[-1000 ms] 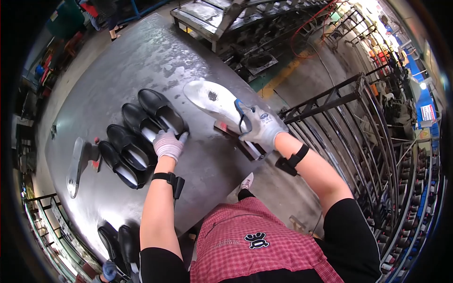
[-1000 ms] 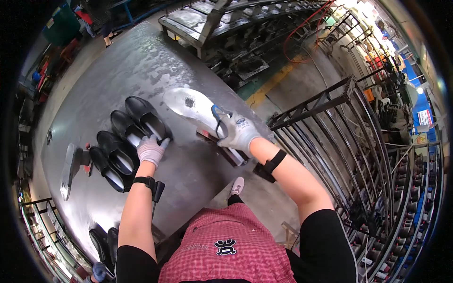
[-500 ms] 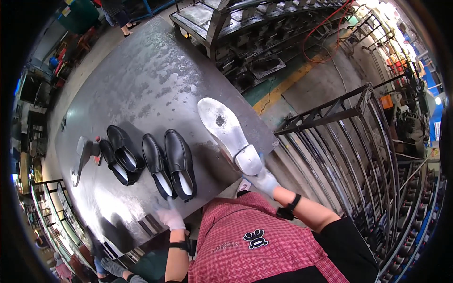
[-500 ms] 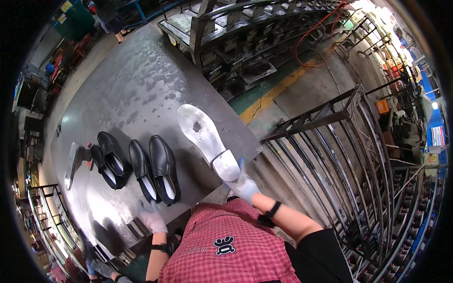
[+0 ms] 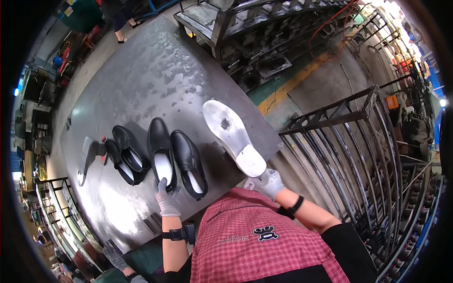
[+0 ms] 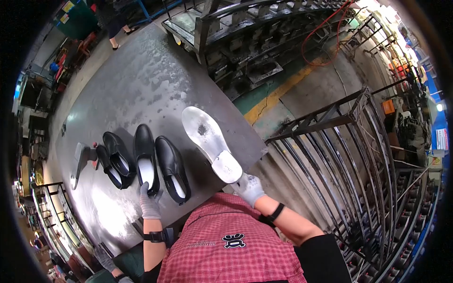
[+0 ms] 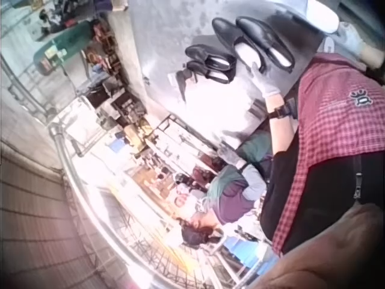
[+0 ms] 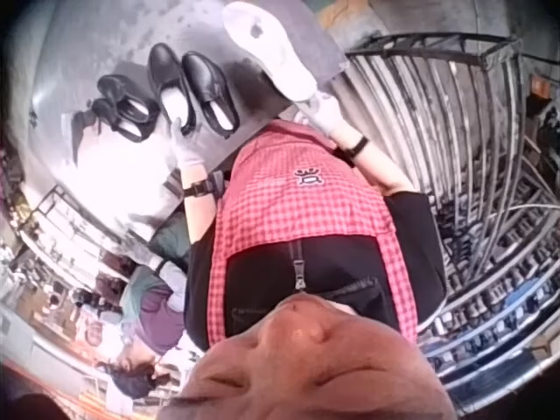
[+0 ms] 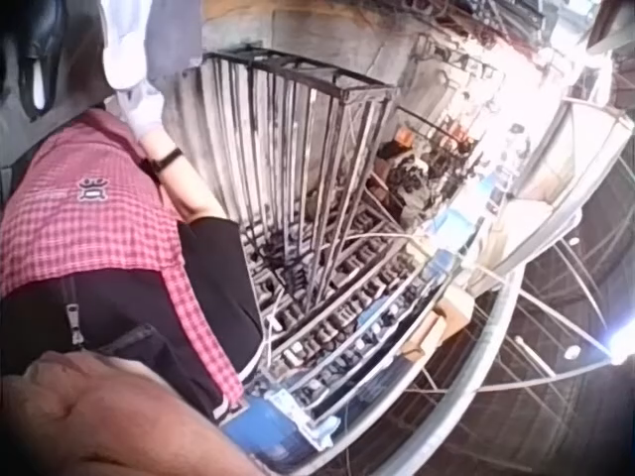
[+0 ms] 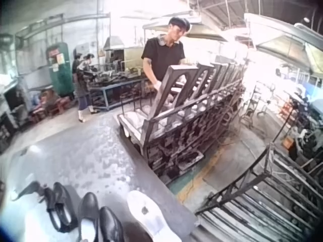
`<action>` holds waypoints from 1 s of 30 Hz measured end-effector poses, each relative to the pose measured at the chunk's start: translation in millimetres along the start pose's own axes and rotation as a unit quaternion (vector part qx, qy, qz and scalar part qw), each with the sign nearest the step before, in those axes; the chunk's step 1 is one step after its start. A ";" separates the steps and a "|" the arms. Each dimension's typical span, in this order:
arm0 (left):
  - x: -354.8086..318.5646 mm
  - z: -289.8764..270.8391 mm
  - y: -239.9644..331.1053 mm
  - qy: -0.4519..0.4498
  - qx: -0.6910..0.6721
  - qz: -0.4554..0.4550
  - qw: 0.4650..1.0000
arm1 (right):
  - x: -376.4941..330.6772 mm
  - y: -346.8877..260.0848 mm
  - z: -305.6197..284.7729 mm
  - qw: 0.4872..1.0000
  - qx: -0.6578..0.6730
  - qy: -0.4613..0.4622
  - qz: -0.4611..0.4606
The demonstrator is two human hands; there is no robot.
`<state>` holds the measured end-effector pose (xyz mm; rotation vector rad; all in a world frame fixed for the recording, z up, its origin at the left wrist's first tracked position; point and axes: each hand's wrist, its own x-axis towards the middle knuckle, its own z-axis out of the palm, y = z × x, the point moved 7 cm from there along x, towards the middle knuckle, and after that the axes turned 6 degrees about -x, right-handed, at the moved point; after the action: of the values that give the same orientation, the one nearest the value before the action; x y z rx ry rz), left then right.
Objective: Applying adhesive or protective layers to shoe soles and placing them on a conveyor system.
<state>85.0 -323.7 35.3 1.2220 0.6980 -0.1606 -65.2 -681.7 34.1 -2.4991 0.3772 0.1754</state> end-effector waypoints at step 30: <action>-117.4 350.3 -26.7 -0.614 0.549 0.443 0.353 | 7.6 -41.4 -68.6 0.990 -0.042 0.026 0.135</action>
<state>122.0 -677.5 138.4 2.0014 -1.8070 -0.5916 -42.6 -691.0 110.8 -2.5305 0.7434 0.2380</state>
